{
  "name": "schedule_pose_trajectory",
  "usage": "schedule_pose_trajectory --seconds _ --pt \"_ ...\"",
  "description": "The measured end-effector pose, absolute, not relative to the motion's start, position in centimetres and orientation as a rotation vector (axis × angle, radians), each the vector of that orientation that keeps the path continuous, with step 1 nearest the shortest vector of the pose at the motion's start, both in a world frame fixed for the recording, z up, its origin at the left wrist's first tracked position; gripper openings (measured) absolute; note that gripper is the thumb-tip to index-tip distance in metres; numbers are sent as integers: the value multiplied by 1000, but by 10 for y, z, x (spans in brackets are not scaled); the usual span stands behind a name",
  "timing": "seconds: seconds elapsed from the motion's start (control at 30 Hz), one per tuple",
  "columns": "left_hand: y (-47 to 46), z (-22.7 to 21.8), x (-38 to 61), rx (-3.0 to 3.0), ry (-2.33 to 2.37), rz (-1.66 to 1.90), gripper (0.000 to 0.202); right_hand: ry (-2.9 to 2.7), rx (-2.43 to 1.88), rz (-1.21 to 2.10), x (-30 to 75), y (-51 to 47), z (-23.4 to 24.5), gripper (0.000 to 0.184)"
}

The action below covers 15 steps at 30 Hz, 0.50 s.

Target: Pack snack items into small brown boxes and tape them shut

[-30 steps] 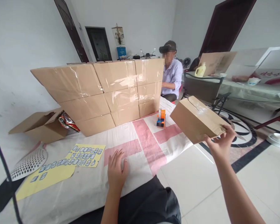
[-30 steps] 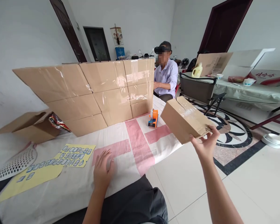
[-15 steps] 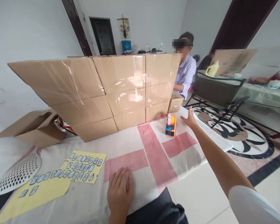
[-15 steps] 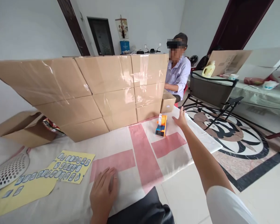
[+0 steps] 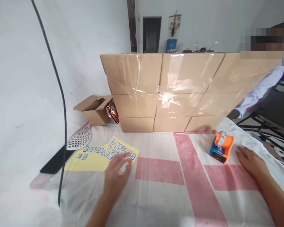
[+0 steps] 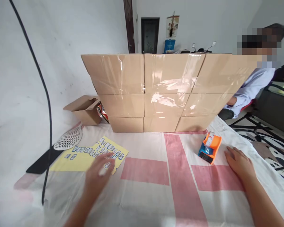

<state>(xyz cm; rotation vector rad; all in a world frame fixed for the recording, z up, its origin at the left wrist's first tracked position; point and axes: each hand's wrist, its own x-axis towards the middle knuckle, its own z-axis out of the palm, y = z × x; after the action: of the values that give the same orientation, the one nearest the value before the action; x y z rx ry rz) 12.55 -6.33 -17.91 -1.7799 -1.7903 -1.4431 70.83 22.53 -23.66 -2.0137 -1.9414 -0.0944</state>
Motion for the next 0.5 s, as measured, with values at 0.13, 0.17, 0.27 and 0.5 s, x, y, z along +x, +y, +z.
schedule_pose_trajectory --seconds 0.13,0.17,0.27,0.5 --pt "3 -132 7 -1352 -2323 -1294 53 -1982 -2109 -30 727 236 -247 81" --pt "22 -120 -14 -1253 -2400 -1181 71 -1983 -2099 -32 730 237 -248 81" --pt "72 -96 -52 -1154 -2459 -779 85 -1972 -2070 -36 734 238 -250 77" --pt "134 -90 -68 -1192 -2617 -429 50 -1903 -2091 45 731 237 -243 72"
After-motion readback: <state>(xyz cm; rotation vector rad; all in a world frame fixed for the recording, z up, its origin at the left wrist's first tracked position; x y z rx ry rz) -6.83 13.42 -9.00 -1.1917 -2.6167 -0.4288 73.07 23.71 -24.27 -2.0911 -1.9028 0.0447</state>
